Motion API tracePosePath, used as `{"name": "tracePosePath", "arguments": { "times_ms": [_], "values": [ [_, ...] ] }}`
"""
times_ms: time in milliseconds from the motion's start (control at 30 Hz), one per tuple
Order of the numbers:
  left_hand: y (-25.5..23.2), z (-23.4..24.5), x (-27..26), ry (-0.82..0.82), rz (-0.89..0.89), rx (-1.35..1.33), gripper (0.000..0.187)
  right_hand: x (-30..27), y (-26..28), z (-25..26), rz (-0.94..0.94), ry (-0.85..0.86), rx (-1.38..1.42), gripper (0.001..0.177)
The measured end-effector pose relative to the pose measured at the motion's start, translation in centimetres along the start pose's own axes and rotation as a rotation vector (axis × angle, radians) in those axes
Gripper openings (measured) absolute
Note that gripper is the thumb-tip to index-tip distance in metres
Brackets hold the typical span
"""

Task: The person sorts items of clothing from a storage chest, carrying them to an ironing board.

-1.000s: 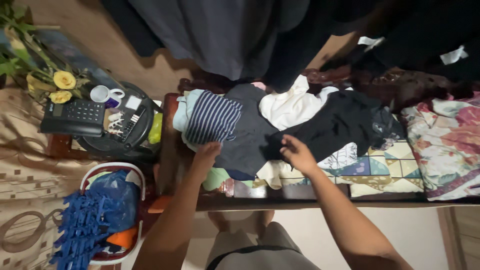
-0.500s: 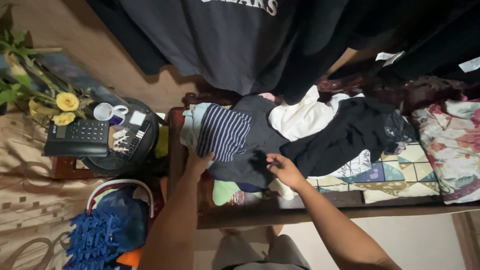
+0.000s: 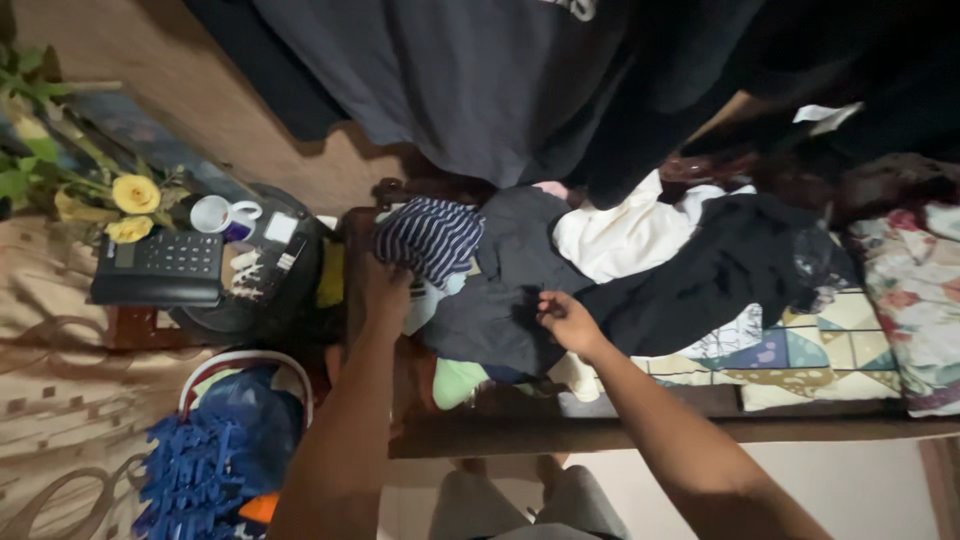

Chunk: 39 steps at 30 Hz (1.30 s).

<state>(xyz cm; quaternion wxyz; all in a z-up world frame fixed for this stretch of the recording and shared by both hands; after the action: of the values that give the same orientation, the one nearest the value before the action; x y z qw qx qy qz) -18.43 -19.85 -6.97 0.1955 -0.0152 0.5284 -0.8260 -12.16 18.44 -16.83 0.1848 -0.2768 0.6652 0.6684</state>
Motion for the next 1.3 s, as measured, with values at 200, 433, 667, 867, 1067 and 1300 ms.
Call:
{"name": "tracePosePath", "arguments": {
  "times_ms": [200,433,667,867,1067,1300],
  "values": [
    [7.7,-2.3,-3.0,0.143,-0.123,-0.090,0.065,0.8,5.4,0.0,0.135,-0.203,-0.700,0.090],
    [12.2,-3.4,-11.6,0.053,-0.740,0.512,0.029,1.9,9.6,-0.7,0.320,-0.380,-1.084,0.056],
    [12.1,-6.1,-13.8,0.238,-0.393,0.337,0.039,2.4,8.2,1.7,0.579,-0.357,-0.760,0.016],
    [8.2,-12.1,-17.1,0.515,0.009,0.015,0.058,-3.8,11.5,3.5,0.551,-0.298,-0.296,0.017],
    [-5.6,-15.1,-20.0,0.352,-0.377,0.145,0.103,-7.7,16.3,1.5,0.598,-0.039,0.008,0.013],
    [-12.3,-11.9,-17.7,0.155,-0.115,0.002,0.074,-13.7,20.2,-3.3,0.558,0.187,0.182,0.012]
  ]
}}
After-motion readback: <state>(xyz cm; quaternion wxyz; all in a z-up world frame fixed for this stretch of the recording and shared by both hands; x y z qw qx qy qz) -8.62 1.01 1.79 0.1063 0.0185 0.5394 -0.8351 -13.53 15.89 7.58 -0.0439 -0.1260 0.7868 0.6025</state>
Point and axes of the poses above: each hand's wrist, its own x-axis towards the middle knuckle, its own z-axis out of the back of the hand, y = z × x, the point moved 10 cm from there along x, towards the middle knuckle, and after that the axes turned 8 degrees about x, right-handed, at the moved point
